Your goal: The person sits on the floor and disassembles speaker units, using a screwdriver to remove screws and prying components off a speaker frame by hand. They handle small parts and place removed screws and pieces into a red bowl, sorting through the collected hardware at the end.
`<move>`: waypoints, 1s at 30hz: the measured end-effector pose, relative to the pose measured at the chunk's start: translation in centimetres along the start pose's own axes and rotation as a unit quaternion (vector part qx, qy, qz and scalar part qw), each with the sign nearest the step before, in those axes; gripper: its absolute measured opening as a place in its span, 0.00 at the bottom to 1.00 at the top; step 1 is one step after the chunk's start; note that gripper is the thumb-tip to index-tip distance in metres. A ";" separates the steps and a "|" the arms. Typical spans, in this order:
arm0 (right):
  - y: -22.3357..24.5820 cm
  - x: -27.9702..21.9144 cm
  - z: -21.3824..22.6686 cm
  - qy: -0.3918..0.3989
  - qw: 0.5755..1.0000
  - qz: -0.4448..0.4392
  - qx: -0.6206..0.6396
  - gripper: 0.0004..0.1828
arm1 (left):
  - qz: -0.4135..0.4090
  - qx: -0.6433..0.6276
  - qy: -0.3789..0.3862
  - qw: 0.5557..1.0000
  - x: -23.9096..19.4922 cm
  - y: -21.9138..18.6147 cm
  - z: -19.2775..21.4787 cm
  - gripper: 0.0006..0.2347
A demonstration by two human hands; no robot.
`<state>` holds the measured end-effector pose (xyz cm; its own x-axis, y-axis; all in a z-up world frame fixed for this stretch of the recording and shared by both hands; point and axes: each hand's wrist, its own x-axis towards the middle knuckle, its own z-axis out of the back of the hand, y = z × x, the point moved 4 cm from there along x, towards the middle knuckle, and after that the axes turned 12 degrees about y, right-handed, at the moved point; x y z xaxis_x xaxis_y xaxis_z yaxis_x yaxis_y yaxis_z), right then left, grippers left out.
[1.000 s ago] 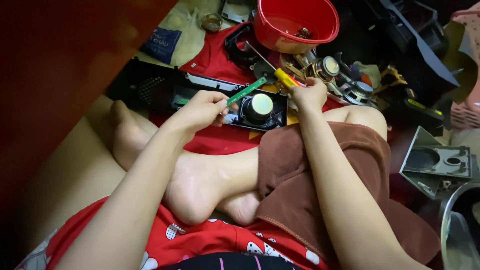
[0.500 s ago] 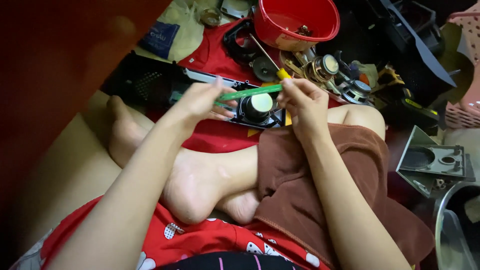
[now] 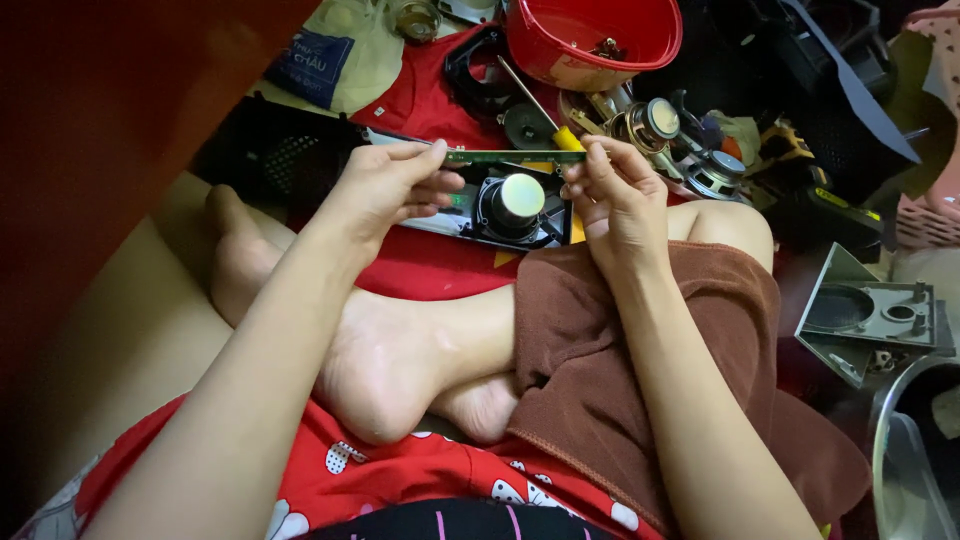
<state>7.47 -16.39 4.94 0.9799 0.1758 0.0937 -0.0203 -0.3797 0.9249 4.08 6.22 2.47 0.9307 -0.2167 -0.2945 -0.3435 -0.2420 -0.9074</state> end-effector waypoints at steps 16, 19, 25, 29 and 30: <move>-0.4 0.0 -0.1 0.012 1.000 0.006 -0.013 0.09 | -0.049 -0.011 -0.021 0.999 0.2 0.1 0.2 0.11; -0.5 0.0 0.0 0.005 1.000 0.005 -0.020 0.09 | -0.053 -0.004 -0.025 0.998 0.3 0.1 0.2 0.11; -1.1 -0.1 -0.7 0.001 0.997 0.003 -0.081 0.08 | -0.119 0.101 -0.069 0.985 0.0 -0.5 0.7 0.09; -0.5 -0.5 -2.5 0.067 0.918 0.081 -0.382 0.12 | -0.187 0.293 -0.119 0.930 1.0 -1.2 2.3 0.05; -0.6 -0.8 -3.4 0.093 0.842 0.120 -0.518 0.19 | -0.168 0.330 -0.127 0.920 1.0 -0.9 3.0 0.05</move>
<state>6.00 -13.19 5.55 0.8769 0.3823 0.2914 -0.4699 0.5545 0.6868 5.73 9.04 2.07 0.9986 0.0136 0.0510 0.0417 0.3900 -0.9199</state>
